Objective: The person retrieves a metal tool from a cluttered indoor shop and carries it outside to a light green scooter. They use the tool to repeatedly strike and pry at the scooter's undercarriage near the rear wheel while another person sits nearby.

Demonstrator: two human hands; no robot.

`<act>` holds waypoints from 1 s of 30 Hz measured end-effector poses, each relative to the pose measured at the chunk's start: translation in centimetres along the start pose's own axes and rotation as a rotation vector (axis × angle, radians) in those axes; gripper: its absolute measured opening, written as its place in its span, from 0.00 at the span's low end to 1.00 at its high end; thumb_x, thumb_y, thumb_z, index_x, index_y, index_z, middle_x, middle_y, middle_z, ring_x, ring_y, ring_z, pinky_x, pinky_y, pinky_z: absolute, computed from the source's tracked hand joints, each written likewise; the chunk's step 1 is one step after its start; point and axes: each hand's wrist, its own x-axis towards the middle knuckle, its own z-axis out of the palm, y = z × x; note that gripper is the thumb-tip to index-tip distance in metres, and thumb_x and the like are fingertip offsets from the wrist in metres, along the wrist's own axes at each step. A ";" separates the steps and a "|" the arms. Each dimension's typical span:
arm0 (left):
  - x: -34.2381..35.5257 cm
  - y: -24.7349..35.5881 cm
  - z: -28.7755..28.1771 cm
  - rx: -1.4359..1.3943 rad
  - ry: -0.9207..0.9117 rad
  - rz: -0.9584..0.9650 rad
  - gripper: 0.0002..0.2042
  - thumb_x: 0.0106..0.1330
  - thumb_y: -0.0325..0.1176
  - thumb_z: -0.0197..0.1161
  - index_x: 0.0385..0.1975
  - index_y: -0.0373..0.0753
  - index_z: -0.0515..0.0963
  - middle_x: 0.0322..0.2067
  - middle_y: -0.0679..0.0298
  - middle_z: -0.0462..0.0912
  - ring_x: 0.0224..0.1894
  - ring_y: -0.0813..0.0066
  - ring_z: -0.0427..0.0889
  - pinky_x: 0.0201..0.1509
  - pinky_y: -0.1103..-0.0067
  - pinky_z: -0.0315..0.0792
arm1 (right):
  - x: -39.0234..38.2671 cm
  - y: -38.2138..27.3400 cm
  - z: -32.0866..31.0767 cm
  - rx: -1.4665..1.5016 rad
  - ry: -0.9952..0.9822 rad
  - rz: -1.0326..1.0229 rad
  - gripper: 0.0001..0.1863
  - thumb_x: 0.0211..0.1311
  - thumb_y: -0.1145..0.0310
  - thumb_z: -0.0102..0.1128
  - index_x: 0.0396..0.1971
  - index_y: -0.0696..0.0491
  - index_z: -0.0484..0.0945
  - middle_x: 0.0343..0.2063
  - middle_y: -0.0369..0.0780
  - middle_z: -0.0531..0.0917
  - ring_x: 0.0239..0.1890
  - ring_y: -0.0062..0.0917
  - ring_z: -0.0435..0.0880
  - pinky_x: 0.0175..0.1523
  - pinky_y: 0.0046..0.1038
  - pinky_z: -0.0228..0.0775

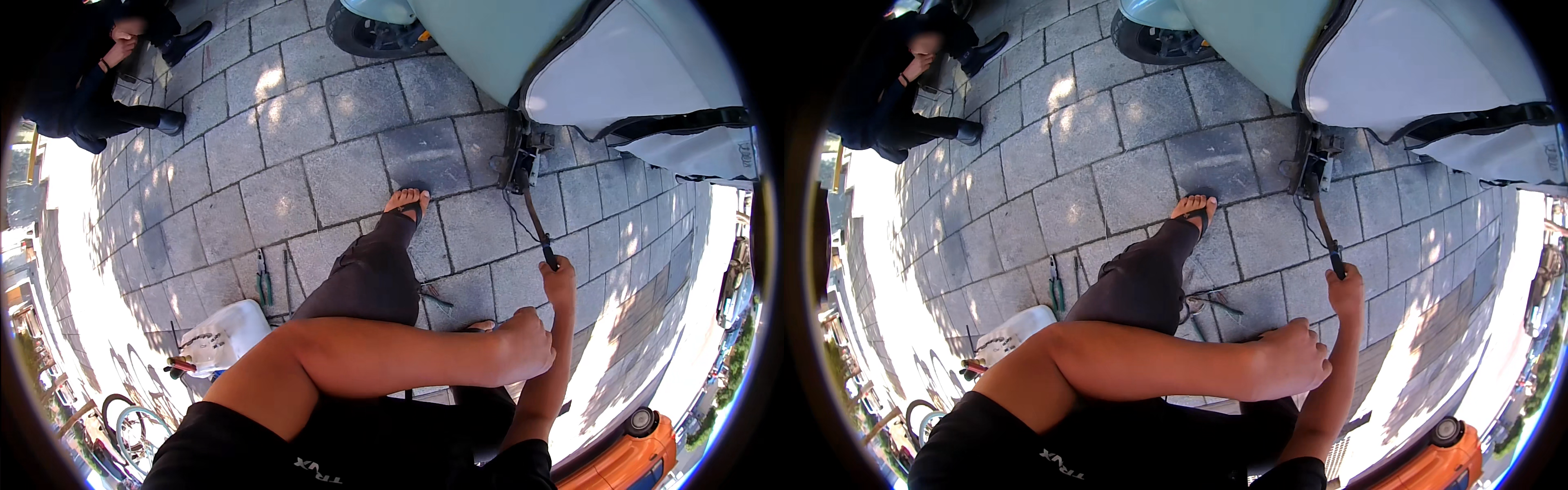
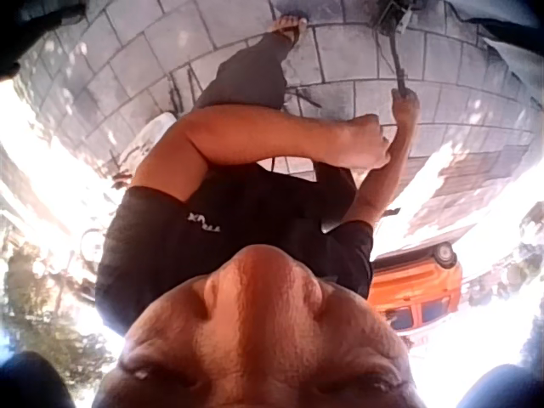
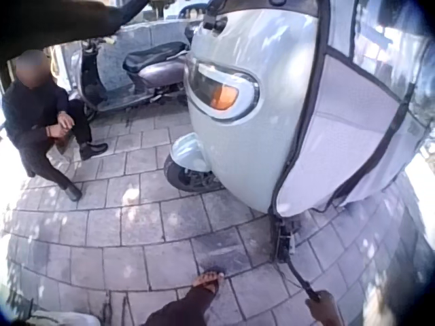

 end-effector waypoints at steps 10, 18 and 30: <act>1.8 1.0 4.6 0.182 0.168 -0.008 0.07 0.65 0.33 0.66 0.41 0.44 0.84 0.39 0.68 0.86 0.43 0.66 0.87 0.47 0.67 0.72 | -3.3 5.5 11.2 -0.265 0.016 0.216 0.17 0.68 0.62 0.58 0.54 0.49 0.73 0.41 0.58 0.88 0.46 0.61 0.86 0.49 0.61 0.76; 0.0 0.3 2.8 0.098 0.085 -0.004 0.10 0.66 0.34 0.65 0.43 0.39 0.84 0.40 0.63 0.88 0.46 0.62 0.88 0.48 0.64 0.73 | -1.0 7.5 18.9 -0.216 -0.024 0.346 0.18 0.75 0.57 0.53 0.56 0.51 0.66 0.42 0.59 0.88 0.47 0.61 0.87 0.51 0.62 0.76; 0.2 0.1 1.4 0.045 0.059 0.027 0.11 0.64 0.35 0.68 0.43 0.39 0.84 0.40 0.62 0.89 0.44 0.64 0.89 0.44 0.72 0.75 | -0.5 0.8 -0.4 -0.143 -0.089 0.074 0.18 0.64 0.58 0.67 0.37 0.61 0.84 0.34 0.57 0.87 0.41 0.57 0.87 0.46 0.52 0.77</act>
